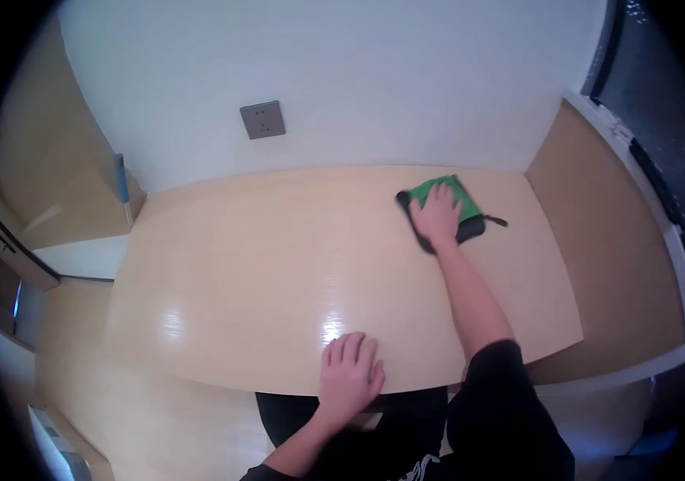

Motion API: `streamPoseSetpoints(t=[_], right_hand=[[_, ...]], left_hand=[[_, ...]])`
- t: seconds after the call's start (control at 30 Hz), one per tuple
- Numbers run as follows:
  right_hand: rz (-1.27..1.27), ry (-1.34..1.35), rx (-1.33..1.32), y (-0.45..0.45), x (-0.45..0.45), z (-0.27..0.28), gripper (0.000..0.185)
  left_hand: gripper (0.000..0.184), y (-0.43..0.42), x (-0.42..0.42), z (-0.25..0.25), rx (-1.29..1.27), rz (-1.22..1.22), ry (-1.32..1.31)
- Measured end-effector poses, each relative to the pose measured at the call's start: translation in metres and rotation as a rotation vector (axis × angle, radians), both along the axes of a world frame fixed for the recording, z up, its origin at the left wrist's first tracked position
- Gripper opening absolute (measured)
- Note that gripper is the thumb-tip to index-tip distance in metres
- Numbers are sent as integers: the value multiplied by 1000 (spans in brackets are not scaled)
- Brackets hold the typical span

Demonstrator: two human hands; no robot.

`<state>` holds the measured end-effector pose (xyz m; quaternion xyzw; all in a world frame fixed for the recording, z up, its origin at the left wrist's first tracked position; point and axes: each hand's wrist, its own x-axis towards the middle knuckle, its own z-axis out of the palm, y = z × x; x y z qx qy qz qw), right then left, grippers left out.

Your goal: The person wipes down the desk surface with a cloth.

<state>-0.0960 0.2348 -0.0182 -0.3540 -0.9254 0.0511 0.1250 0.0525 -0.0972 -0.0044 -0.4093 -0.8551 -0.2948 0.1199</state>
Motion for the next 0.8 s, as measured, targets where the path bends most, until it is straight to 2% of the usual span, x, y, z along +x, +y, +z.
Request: streamPoseSetpoints(t=[0.13,0.17,0.23,0.33,0.4,0.47,0.63,0.7,0.73,0.8], right_hand=[[255,11,15,-77,99,-1,75],[285,82,-54,-98,126,5,75],[335,114,-26,-130,168,2,72],[421,64,18,-170,225,12,70],[463,-82,73,-193,253,19,73],[488,-112,26,-209,275,28,76],[585,-175,-22,-194,272,33,81],[666,-191,-18,-177,254,35,81],[665,-162,8,-168,243,32,80],[623,-127,59,-151,214,24,82]], left_hand=[[37,-4,-1,-3,25,-6,7],[37,-5,-2,-4,54,-18,-2],[40,-6,-1,-5,41,-17,4],[41,-7,-2,-6,57,-33,44],[41,-9,-3,-4,57,-41,36],[42,-11,-2,1,51,-56,24],[48,-26,-14,-2,-27,-159,17],[52,-39,-28,2,-33,-387,-150],[52,-42,-28,4,-40,-389,-153],[55,-45,-28,8,-93,-123,-22]])
